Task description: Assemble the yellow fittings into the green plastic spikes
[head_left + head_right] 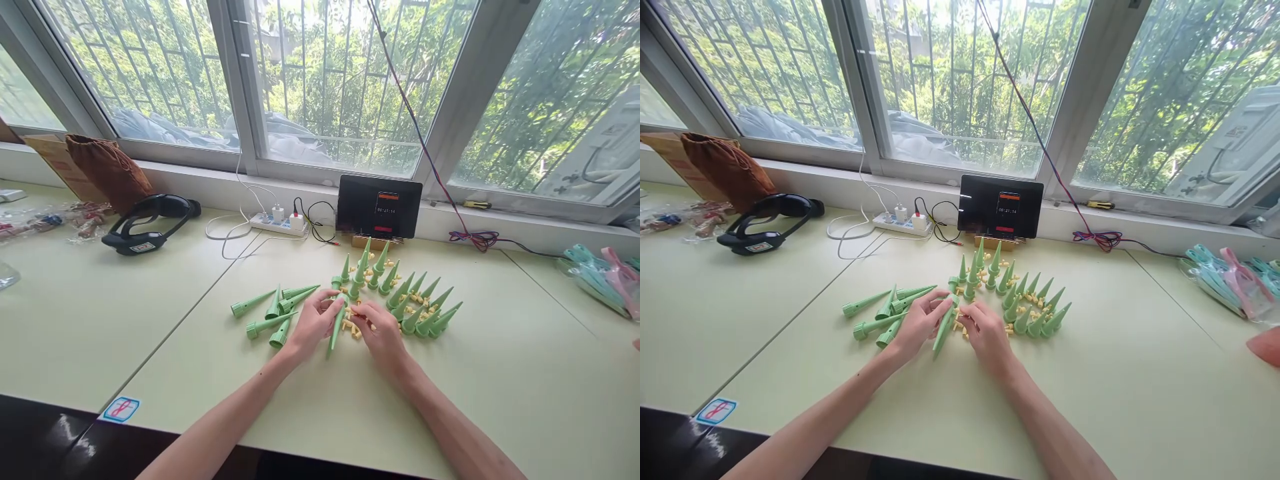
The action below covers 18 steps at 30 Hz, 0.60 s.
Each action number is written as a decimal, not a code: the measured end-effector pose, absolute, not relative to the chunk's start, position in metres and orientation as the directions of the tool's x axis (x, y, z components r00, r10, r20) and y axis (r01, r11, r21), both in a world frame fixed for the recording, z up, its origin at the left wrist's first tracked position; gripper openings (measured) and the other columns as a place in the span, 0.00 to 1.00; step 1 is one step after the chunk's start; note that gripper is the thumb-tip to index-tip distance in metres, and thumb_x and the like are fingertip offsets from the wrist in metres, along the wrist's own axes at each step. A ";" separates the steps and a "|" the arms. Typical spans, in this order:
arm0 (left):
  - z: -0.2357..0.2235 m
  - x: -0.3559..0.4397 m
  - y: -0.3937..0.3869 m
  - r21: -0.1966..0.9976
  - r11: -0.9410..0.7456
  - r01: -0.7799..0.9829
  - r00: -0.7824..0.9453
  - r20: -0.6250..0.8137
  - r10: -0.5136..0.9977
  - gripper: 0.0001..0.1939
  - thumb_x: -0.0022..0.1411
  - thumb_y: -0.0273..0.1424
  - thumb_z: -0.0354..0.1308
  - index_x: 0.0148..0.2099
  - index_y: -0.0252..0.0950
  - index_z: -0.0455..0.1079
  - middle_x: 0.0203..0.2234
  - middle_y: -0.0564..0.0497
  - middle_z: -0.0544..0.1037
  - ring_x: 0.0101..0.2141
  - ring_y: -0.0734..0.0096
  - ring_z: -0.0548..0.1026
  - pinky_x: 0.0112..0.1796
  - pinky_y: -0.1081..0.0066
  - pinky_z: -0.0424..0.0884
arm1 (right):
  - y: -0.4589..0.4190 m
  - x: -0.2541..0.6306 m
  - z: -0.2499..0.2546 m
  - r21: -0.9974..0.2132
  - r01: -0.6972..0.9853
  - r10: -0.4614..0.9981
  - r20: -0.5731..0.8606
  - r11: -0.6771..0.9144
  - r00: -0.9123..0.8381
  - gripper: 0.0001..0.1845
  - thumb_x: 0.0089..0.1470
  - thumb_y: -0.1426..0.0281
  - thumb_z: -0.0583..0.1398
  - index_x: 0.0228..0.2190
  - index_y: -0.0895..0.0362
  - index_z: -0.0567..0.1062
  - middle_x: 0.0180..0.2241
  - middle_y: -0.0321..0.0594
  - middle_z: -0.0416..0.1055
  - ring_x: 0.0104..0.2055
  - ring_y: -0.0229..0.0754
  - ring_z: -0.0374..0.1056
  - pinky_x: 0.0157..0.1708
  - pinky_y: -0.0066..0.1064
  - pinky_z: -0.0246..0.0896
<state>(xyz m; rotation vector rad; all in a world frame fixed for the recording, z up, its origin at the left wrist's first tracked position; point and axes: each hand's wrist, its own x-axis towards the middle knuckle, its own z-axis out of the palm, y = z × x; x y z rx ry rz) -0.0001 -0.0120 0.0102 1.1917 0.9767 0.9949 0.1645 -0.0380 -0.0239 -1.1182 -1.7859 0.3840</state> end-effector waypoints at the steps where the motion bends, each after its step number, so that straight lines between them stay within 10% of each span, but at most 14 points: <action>1: 0.011 0.000 -0.013 0.993 0.087 -0.084 0.281 -0.060 0.958 0.22 0.56 0.48 0.63 0.43 0.36 0.69 0.18 0.60 0.61 0.16 0.82 0.55 0.15 0.79 0.51 | -0.038 0.165 -0.024 -0.667 0.524 0.821 0.558 0.530 -0.121 0.09 0.65 0.68 0.56 0.34 0.55 0.75 0.31 0.41 0.72 0.30 0.40 0.66 0.30 0.31 0.63; 18: -0.007 0.000 -0.016 0.983 -0.180 0.043 0.362 0.153 0.920 0.18 0.64 0.45 0.57 0.48 0.37 0.67 0.23 0.57 0.65 0.19 0.79 0.64 0.20 0.76 0.59 | -0.039 0.166 -0.018 -0.685 0.536 0.837 0.541 0.494 -0.081 0.15 0.66 0.66 0.53 0.27 0.56 0.70 0.23 0.36 0.66 0.25 0.38 0.58 0.27 0.29 0.55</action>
